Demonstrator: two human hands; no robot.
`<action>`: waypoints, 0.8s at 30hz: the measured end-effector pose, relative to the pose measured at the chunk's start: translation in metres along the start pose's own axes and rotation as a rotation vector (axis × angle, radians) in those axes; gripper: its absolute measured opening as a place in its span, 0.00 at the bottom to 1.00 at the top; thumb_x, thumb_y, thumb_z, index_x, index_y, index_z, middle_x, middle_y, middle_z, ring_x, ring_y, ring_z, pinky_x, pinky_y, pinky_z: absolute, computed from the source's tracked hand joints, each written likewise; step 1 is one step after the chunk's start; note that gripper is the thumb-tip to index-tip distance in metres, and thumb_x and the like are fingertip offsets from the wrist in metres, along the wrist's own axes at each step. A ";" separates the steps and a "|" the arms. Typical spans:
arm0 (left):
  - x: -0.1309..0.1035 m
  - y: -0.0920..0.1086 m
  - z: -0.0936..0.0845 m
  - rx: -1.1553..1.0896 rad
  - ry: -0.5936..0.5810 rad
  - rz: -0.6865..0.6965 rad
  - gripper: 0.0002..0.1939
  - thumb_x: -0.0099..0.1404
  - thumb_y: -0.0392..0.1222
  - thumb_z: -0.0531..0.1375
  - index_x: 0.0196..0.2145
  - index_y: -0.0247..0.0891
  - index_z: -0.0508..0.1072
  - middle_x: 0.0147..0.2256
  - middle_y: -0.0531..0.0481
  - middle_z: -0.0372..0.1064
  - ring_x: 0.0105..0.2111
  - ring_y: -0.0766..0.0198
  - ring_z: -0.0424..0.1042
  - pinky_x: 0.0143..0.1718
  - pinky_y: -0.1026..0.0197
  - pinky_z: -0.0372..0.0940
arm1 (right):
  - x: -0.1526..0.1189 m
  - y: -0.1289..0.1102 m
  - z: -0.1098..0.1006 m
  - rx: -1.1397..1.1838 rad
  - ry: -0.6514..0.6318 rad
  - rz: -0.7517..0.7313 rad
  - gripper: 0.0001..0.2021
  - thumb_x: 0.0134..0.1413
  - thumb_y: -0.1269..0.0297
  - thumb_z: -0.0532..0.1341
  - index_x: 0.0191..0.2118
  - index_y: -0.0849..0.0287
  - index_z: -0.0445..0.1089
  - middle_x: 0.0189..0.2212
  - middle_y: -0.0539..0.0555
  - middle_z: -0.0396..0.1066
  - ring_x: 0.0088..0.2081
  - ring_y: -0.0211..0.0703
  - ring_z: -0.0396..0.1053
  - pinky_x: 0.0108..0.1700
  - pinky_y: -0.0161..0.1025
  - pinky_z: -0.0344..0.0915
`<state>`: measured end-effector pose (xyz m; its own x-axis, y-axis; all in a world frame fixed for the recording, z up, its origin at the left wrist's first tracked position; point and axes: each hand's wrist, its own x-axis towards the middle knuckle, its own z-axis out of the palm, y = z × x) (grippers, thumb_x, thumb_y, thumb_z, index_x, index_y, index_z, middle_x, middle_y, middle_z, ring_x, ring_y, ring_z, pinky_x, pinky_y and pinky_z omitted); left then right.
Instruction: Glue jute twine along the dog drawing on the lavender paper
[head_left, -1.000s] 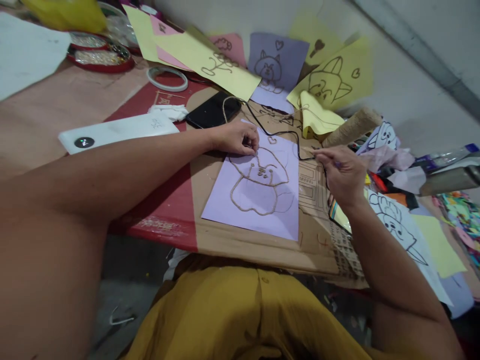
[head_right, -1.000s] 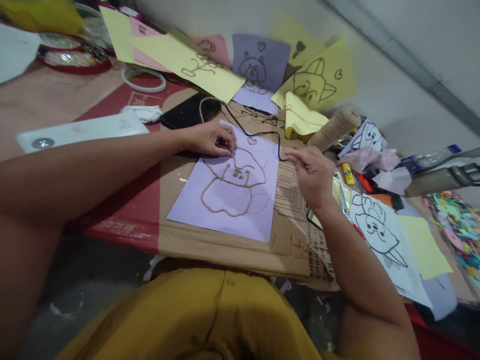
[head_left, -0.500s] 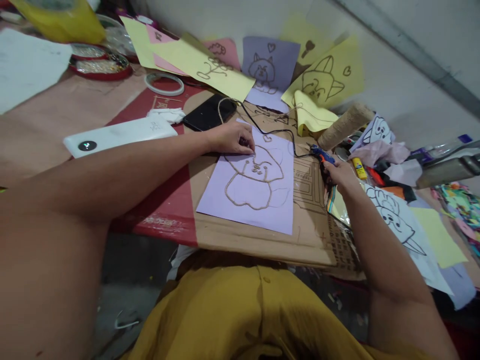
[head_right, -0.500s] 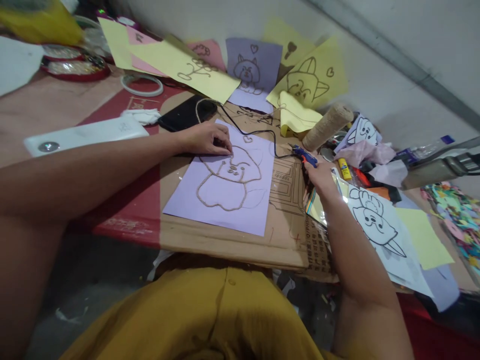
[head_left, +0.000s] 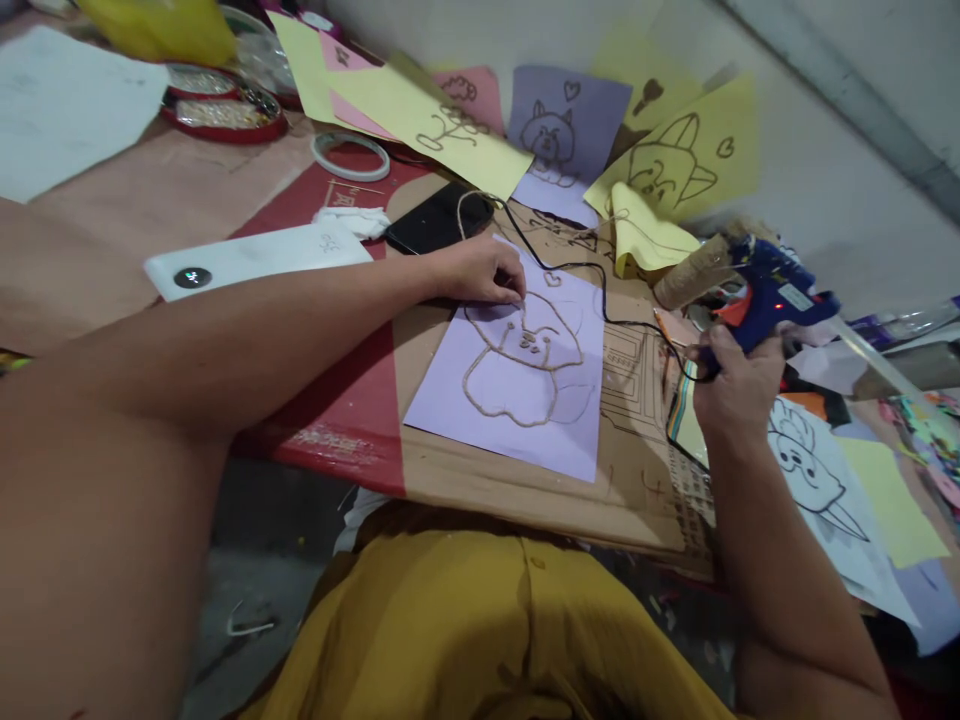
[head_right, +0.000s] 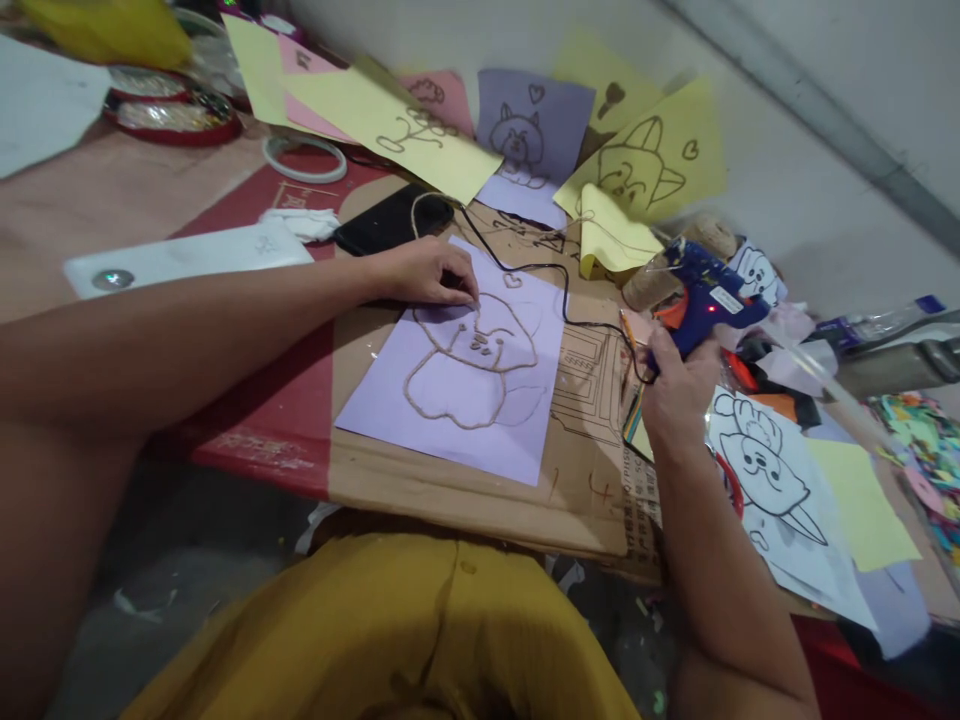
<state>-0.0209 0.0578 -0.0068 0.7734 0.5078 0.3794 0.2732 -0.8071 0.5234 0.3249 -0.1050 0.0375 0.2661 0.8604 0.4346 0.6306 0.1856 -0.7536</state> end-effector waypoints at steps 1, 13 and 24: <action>0.000 0.000 0.001 -0.007 -0.002 0.000 0.09 0.61 0.45 0.67 0.35 0.39 0.85 0.31 0.50 0.77 0.31 0.67 0.72 0.36 0.67 0.62 | -0.001 -0.010 0.004 0.113 0.008 0.025 0.15 0.58 0.50 0.62 0.46 0.49 0.62 0.36 0.55 0.69 0.29 0.43 0.65 0.29 0.44 0.62; -0.001 0.001 0.001 0.003 0.000 -0.003 0.06 0.62 0.41 0.68 0.35 0.40 0.86 0.32 0.50 0.79 0.33 0.67 0.74 0.38 0.67 0.63 | -0.006 -0.054 0.049 -0.109 -0.535 -0.133 0.15 0.61 0.53 0.63 0.49 0.55 0.72 0.42 0.56 0.78 0.39 0.48 0.73 0.43 0.48 0.70; 0.000 -0.002 0.004 0.005 -0.017 -0.020 0.07 0.62 0.41 0.67 0.36 0.41 0.86 0.34 0.52 0.80 0.35 0.67 0.75 0.39 0.66 0.62 | -0.001 -0.070 0.061 -0.402 -0.617 -0.260 0.18 0.66 0.48 0.56 0.47 0.57 0.70 0.42 0.61 0.76 0.43 0.57 0.71 0.47 0.53 0.69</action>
<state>-0.0193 0.0585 -0.0106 0.7774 0.5190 0.3554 0.2920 -0.7981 0.5270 0.2358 -0.0897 0.0603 -0.3055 0.9431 0.1313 0.8643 0.3325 -0.3774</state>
